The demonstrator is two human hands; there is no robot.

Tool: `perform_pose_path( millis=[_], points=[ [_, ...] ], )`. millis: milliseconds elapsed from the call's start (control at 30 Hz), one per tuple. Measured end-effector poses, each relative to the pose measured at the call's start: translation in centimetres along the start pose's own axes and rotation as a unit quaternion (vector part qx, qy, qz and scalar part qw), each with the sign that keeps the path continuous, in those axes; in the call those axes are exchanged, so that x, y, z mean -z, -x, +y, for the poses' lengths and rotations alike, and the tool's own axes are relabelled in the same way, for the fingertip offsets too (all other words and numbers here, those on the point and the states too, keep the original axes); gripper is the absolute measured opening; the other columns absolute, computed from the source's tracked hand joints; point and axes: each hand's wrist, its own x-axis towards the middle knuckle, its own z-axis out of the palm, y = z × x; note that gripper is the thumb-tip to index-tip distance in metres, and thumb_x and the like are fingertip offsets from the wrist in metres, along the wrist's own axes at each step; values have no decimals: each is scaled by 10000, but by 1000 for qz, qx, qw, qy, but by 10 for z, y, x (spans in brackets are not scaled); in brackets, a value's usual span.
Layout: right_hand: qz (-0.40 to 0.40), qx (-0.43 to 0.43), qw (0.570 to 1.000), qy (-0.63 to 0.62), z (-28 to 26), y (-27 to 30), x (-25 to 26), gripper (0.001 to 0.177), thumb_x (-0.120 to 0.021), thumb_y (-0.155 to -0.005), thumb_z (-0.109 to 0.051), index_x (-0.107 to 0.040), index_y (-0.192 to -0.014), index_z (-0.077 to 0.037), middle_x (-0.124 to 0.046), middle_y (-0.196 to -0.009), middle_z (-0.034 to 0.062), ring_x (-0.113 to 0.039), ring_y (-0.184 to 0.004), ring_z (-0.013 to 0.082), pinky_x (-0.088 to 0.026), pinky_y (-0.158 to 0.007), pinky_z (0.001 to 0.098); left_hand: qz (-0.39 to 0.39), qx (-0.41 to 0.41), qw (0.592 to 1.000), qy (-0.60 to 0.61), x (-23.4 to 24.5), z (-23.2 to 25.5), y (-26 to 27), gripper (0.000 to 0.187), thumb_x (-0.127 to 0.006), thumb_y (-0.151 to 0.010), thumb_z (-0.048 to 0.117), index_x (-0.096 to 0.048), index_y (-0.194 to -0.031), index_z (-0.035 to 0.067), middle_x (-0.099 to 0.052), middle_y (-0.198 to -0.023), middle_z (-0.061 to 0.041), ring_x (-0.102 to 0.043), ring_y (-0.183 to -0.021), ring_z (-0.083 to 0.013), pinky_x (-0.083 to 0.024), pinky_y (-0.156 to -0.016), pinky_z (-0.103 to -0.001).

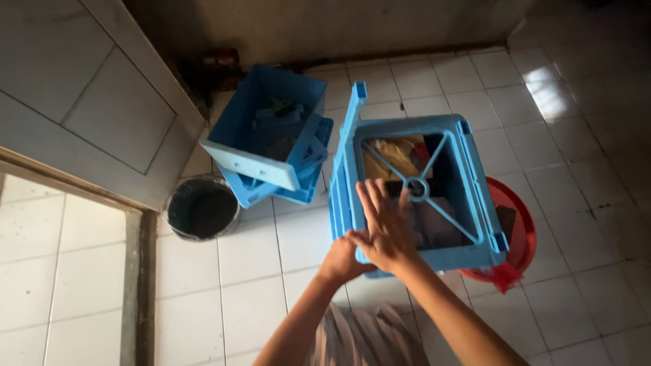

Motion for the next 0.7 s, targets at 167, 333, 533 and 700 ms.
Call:
perform_pose_path(
  millis=[167,333,533,700],
  points=[
    [111,22,993,-18,13,0,16,1032,-172,-916,-786,-176,-1635,-46,-251,-1698,188,-199,-1590,388,24,-1171,789,-8,-30,999,16,10,6,2,665,-940,-649,235,-677,-1240,81,-731,-1112,-160,-689,-1038,-355,-544,-914,-425],
    [12,32,999,30,4,10,-12,978,-177,-947,-778,-202,-1629,-78,-185,-1696,202,-132,-1589,392,11,-1190,764,-10,-69,997,40,6,6,-2,530,-907,-641,213,-722,-1119,78,-767,-1107,-119,-710,-1046,-324,-562,-936,-409],
    [83,24,996,-3,12,10,3,1025,-226,-918,-762,-164,-1631,-26,-168,-1716,187,-143,-1596,377,42,-1173,782,-18,-45,999,11,2,3,0,504,-939,-651,238,-722,-1076,75,-737,-1083,-126,-695,-1026,-331,-545,-926,-415],
    [22,16,998,49,6,9,-21,1083,-268,-933,-837,-174,-1629,-13,-219,-1629,253,-184,-1530,440,-17,-1188,714,-10,-65,993,98,-1,-1,2,562,-900,-617,180,-708,-1134,69,-738,-1128,-126,-701,-1046,-335,-566,-903,-402]
  ],
)
